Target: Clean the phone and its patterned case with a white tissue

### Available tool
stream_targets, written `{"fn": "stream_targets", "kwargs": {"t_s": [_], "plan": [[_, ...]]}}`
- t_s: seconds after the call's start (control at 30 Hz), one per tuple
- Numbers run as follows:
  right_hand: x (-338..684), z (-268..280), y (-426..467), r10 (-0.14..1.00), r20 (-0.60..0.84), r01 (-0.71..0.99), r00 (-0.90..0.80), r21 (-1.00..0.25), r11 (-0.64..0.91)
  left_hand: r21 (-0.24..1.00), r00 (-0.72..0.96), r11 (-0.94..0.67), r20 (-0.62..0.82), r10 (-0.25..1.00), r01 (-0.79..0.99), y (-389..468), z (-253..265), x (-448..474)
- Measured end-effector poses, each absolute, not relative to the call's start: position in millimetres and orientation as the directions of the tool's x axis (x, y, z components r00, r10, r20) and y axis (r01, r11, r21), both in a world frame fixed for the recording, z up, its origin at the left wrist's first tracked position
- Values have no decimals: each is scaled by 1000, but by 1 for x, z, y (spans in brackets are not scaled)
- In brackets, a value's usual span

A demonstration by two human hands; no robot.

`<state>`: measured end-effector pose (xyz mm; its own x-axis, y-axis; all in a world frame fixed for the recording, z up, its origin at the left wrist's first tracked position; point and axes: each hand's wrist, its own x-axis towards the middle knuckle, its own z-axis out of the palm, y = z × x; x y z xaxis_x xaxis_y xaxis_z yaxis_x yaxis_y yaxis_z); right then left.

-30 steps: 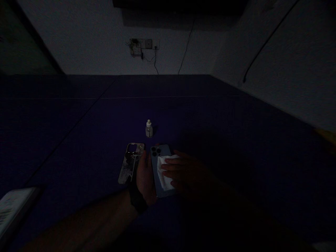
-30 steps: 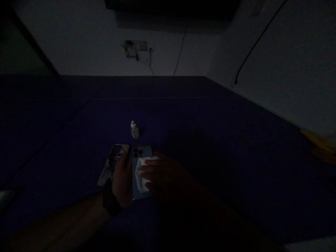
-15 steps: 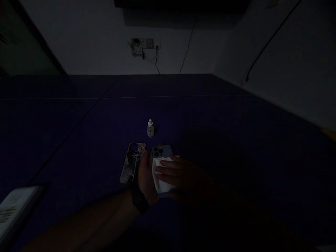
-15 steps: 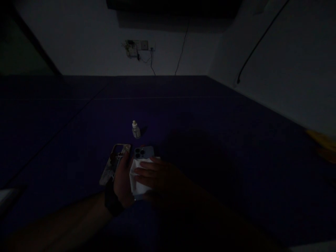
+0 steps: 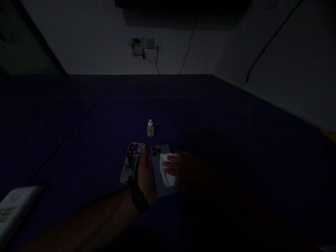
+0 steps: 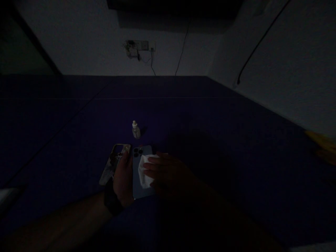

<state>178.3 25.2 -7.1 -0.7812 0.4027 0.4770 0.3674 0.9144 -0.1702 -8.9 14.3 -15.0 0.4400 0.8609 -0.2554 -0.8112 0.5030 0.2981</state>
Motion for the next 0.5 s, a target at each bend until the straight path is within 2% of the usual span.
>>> {"fn": "stream_targets", "kwargs": {"t_s": [0.13,0.23,0.33,0.5], "plan": [[179,-6,26,314,509,258,-801,-180,949,292,456,524,-272,847,-800,12,-15,-8],[180,-7,29,365,543,318,-756,-182,930,298,429,499,-272,861,-814,12,-15,-9],[175,-9,28,413,509,368,-755,-192,910,272,448,524,-297,843,-807,13,-14,-12],[172,-7,25,324,496,256,-806,-201,945,262,460,533,-295,838,-804,13,-14,-13]]}}
